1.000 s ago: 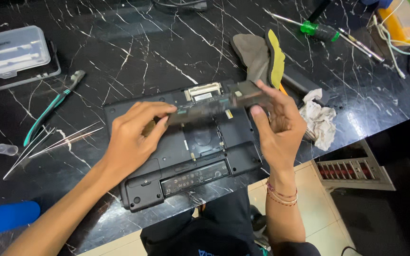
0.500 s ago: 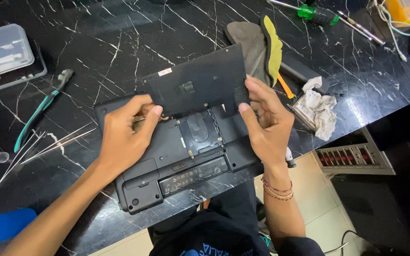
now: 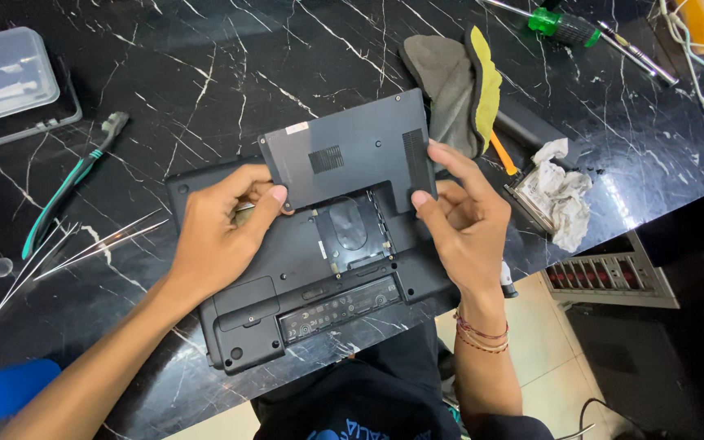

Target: The person uses a screwdriver to remove screws from the back of a laptop, removes a cover plate, and then places a hard drive into the laptop's drive bay. They then replace the cover plate and secure it with screws.

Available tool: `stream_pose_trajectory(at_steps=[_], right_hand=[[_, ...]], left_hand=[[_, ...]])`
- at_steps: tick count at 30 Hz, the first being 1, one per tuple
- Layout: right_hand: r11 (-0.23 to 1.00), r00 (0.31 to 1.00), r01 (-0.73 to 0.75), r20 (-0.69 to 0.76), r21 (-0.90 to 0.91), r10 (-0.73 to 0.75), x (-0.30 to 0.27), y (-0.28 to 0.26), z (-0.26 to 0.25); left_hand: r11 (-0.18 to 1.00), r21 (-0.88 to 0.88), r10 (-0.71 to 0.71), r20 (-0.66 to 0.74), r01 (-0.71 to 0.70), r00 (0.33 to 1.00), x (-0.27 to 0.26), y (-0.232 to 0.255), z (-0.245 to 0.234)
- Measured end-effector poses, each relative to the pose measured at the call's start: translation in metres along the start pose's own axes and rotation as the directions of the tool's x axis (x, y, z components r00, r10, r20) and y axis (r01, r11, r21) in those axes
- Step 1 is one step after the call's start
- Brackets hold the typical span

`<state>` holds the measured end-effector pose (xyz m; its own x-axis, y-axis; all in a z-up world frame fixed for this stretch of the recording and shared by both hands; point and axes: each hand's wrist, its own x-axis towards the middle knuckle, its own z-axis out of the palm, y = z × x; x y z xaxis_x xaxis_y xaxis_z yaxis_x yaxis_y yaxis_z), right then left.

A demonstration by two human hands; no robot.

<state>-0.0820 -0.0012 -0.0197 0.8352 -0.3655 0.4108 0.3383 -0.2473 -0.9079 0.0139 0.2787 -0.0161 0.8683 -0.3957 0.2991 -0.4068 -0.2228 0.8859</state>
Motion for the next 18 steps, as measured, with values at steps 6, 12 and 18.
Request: stream_pose_trajectory(at_steps=[6,12,18], right_hand=[[0.984,0.997,-0.08,0.007,0.158,0.08,0.0,0.007,-0.003],[0.961,0.989,-0.145,0.046,0.237,0.138,0.01,0.008,-0.008],[0.94,0.967,-0.247,0.115,0.236,0.226,0.028,0.007,-0.016]], left_hand=[[0.999,-0.008,-0.038,0.057,0.039,0.998,0.001,-0.003,-0.003],[0.985,-0.087,-0.146,0.014,0.146,0.989,0.025,0.031,-0.011],[0.952,-0.154,-0.211,0.294,0.264,0.932,0.043,0.039,0.007]])
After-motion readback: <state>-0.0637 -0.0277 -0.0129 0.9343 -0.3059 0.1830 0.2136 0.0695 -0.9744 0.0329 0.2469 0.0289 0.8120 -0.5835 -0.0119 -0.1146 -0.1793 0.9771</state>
